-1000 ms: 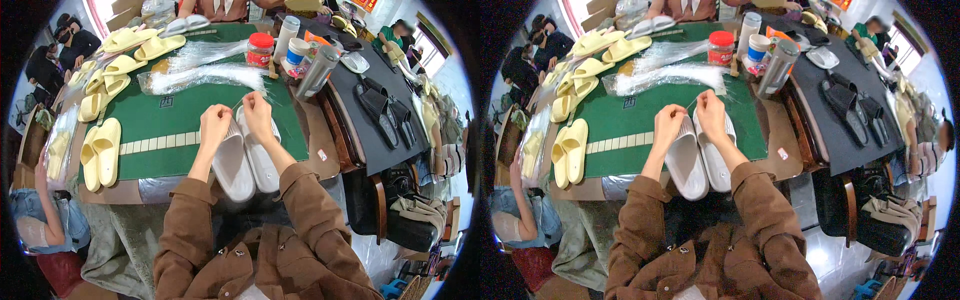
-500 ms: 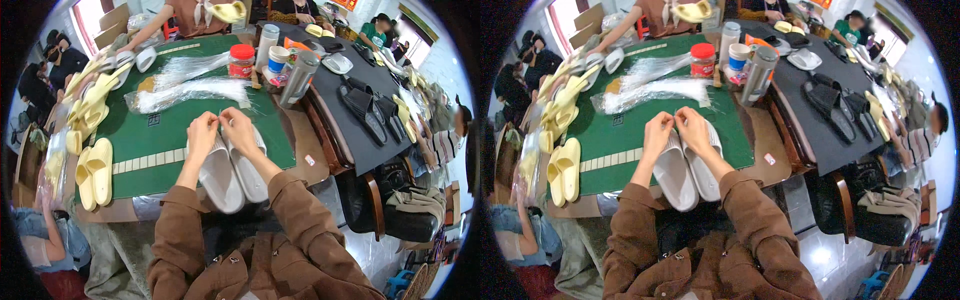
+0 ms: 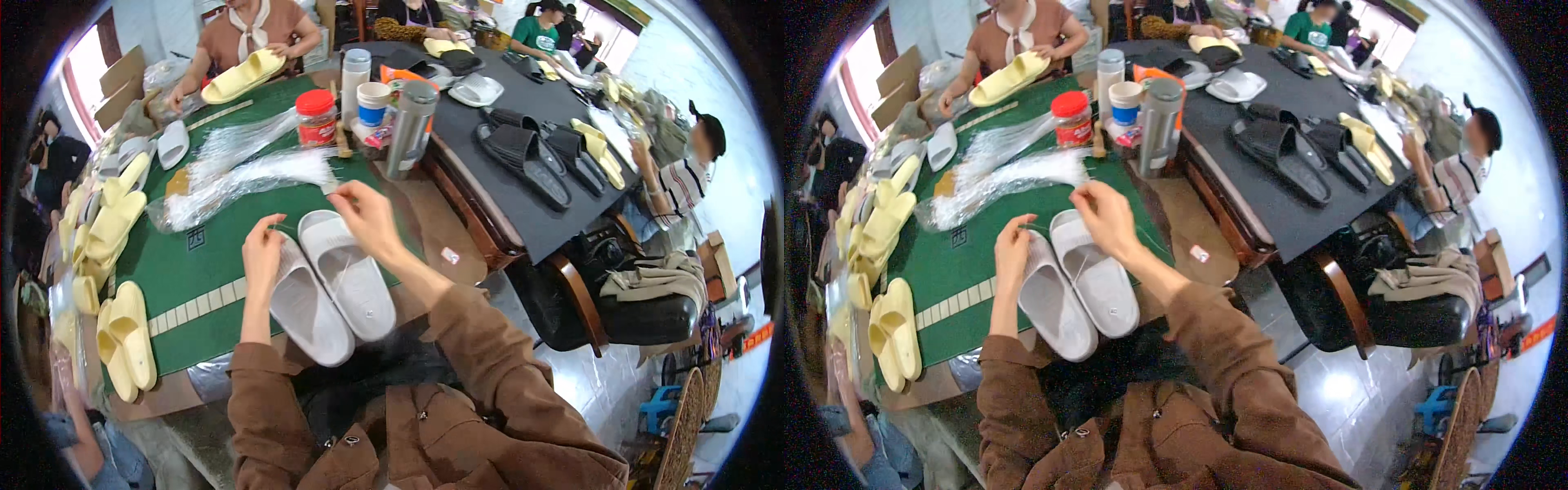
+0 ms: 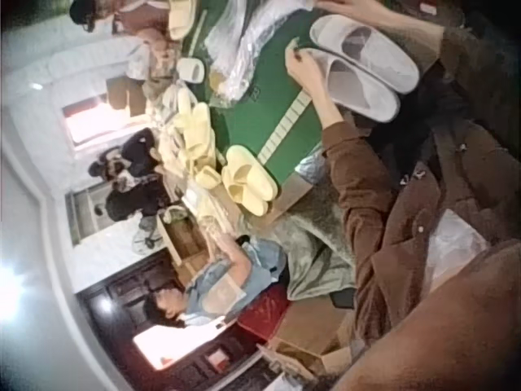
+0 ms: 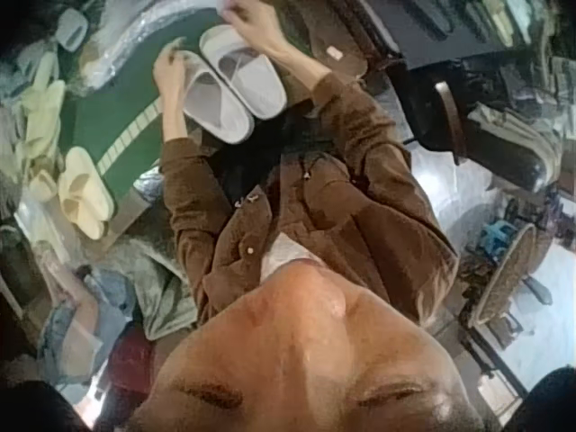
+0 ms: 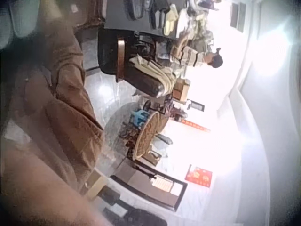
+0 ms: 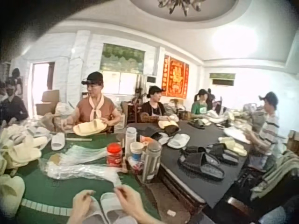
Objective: The person assembles pairs of plastic slide slippers by hand. They pick up individual slippers, align them, and press the two halves together to form a complete pair. The person handles multiple pairs of slippers in various colors, including yellow, white, and black, arranging them on a green work mat.
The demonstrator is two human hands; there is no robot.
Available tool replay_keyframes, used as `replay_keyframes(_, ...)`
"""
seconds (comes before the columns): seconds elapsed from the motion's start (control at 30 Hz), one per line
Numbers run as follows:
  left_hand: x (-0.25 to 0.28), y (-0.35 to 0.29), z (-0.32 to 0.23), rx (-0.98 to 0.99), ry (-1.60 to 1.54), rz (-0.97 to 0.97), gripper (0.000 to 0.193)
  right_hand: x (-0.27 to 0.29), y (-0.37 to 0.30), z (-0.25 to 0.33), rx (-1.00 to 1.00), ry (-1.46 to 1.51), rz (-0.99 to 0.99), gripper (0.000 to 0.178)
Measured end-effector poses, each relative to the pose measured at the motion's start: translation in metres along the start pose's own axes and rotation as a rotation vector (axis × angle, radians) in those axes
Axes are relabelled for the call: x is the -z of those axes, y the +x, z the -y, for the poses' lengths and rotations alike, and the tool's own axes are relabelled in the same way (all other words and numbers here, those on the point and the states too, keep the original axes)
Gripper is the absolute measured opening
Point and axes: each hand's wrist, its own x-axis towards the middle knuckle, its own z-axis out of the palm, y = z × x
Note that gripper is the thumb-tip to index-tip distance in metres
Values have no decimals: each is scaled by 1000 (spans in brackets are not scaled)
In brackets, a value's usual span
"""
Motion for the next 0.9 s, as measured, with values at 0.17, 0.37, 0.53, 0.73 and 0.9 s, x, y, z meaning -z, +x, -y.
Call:
replay_keyframes(0.17, 9, -13, -2, -186, 291, 42, 39, 126, -3, 19, 106, -350, -223, 7)
replay_keyframes(0.37, -11, -65, -30, -502, 716, 14, 59, 322, 32, -36, 84, -976, -538, 23)
replay_keyframes(0.53, -11, -121, -60, -426, 605, 159, 64, 373, 59, -88, -314, -1225, -344, 53)
replay_keyframes(0.73, -18, -165, -77, -309, 518, 178, 61, 351, 86, -105, -424, -1338, -261, 55)
replay_keyframes(0.9, -40, -150, -47, -252, 613, 234, 56, 368, 94, -85, -435, -1329, -138, 30)
